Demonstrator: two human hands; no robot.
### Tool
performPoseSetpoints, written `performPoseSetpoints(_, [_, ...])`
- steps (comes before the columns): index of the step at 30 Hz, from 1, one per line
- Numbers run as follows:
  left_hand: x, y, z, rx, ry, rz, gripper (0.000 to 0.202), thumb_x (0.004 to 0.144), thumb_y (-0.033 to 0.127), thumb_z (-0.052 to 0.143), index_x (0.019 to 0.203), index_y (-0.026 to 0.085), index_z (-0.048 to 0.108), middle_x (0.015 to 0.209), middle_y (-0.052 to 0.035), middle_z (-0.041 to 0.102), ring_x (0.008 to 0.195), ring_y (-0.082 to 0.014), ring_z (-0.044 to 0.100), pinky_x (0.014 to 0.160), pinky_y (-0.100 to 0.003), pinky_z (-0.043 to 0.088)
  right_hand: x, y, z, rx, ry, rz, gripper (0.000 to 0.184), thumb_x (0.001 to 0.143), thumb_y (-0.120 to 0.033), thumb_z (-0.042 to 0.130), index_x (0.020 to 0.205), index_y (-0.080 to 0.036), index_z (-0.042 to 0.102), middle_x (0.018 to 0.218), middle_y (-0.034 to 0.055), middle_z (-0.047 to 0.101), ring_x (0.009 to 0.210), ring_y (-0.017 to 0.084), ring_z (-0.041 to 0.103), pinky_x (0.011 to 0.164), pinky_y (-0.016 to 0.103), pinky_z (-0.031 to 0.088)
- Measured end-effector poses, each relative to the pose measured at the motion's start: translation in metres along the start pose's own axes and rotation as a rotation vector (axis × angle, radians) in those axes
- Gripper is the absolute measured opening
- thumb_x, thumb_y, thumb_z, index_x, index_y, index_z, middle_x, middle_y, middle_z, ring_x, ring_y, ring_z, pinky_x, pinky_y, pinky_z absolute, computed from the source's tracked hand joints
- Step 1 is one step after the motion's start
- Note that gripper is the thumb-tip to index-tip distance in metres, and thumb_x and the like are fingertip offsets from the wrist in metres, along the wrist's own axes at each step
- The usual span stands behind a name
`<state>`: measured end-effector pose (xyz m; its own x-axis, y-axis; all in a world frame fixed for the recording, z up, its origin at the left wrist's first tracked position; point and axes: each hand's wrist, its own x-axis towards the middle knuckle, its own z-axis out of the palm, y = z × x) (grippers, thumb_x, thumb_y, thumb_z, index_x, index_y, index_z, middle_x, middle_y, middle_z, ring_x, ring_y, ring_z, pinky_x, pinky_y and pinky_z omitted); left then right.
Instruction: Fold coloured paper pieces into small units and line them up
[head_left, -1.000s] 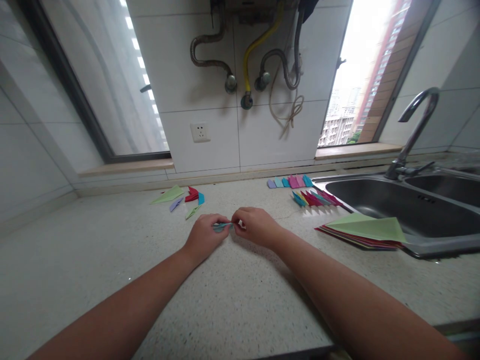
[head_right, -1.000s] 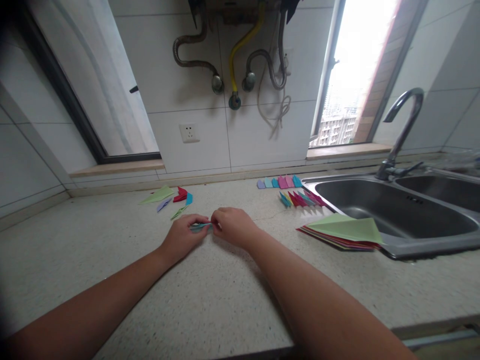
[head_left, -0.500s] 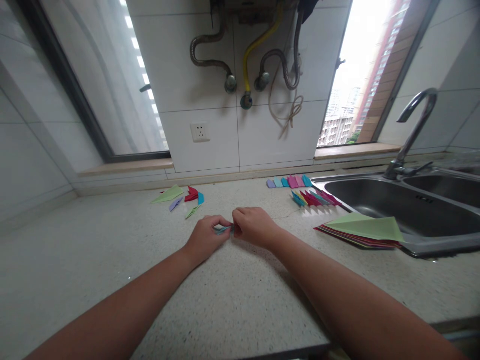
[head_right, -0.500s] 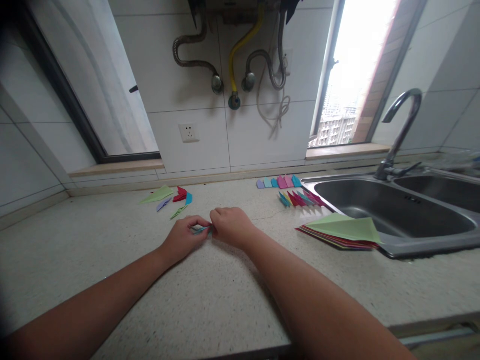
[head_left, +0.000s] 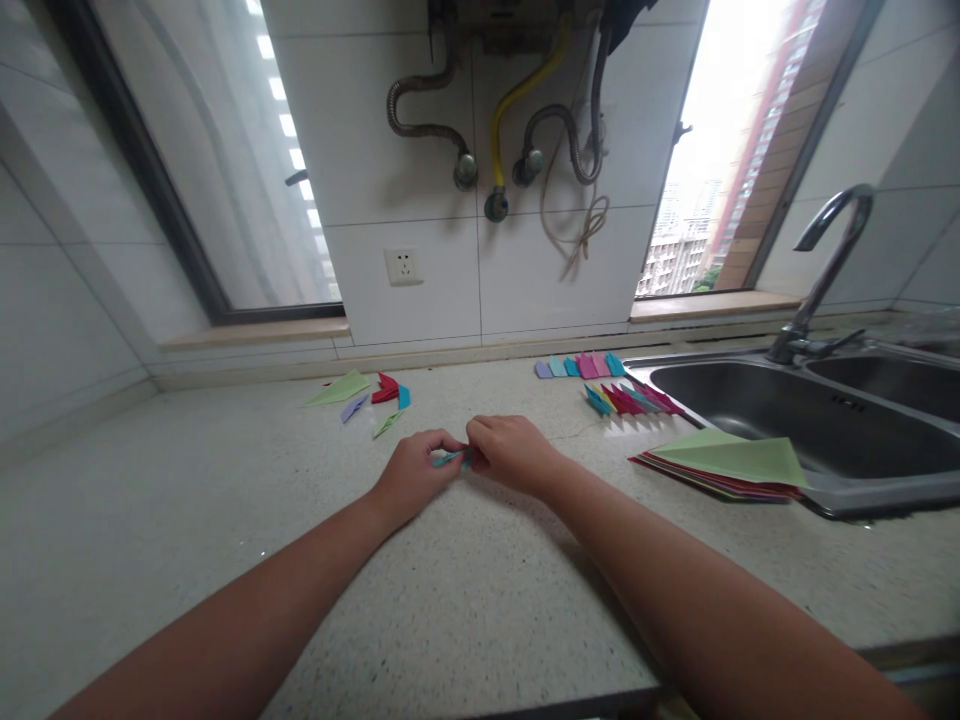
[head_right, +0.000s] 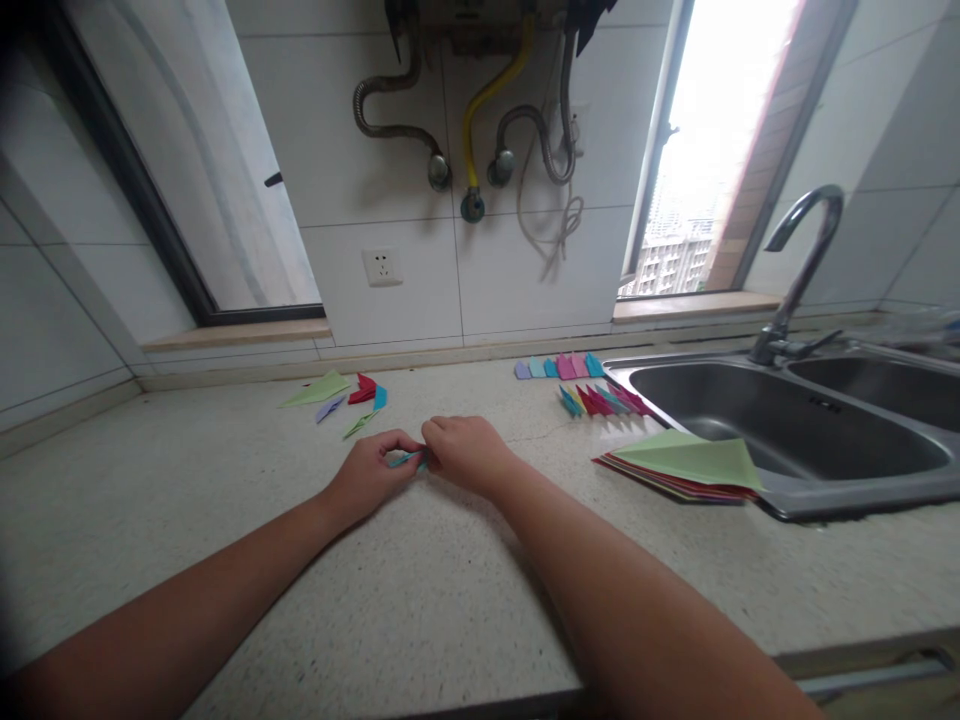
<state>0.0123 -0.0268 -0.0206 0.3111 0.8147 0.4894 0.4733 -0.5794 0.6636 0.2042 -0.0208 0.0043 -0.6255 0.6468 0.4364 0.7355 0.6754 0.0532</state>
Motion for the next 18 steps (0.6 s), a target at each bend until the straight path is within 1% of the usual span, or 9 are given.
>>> performPoseSetpoints(4, [0.0,-0.003,0.0,-0.036,0.055,-0.026,0.013,0.081,0.029,0.065,0.087,0.02,0.072,0.087,-0.0037,0.072,0.083,-0.0185,0.065,0.077,-0.03,0.048,-0.003,0.008,-0.002,0.197,0.037,0.089,0.01,0.084,-0.023,0.06,0.093,-0.019,0.062,0.089,0.0032,0.068,0.075,0.014,0.059,0.065,0.024,0.034])
performPoseSetpoints(7, [0.001,-0.004,0.0,-0.063,0.075,-0.02,0.016,0.083,0.032,0.065,0.091,0.021,0.073,0.09,-0.0046,0.072,0.086,-0.019,0.065,0.08,-0.031,0.048,-0.005,0.013,0.002,0.356,0.072,0.105,0.016,0.084,-0.025,0.062,0.1,-0.019,0.063,0.088,0.0019,0.068,0.073,0.012,0.057,0.067,0.024,0.037])
performPoseSetpoints(11, [0.002,-0.003,-0.002,-0.088,0.107,0.046,0.017,0.084,0.034,0.066,0.095,0.022,0.072,0.097,-0.0053,0.071,0.095,-0.0198,0.063,0.087,-0.034,0.046,-0.004,0.016,0.01,0.497,0.087,0.137,0.012,0.084,-0.026,0.062,0.093,-0.019,0.065,0.087,0.0018,0.066,0.069,0.011,0.056,0.065,0.023,0.039])
performPoseSetpoints(15, [0.004,-0.007,-0.002,-0.021,0.159,0.084,0.014,0.085,0.032,0.066,0.094,0.023,0.071,0.095,-0.0041,0.07,0.094,-0.0201,0.061,0.082,-0.034,0.046,-0.002,0.016,0.014,0.578,0.131,0.171,0.008,0.085,-0.024,0.061,0.088,-0.019,0.064,0.083,0.0013,0.065,0.068,0.011,0.058,0.064,0.023,0.04])
performPoseSetpoints(18, [0.005,-0.009,-0.003,0.07,0.179,0.139,0.011,0.084,0.029,0.066,0.093,0.024,0.07,0.094,-0.0033,0.07,0.094,-0.0207,0.06,0.081,-0.036,0.045,-0.003,0.017,0.011,0.552,0.168,0.159,0.007,0.085,-0.024,0.061,0.089,-0.019,0.063,0.083,0.0012,0.064,0.07,0.012,0.057,0.064,0.024,0.04])
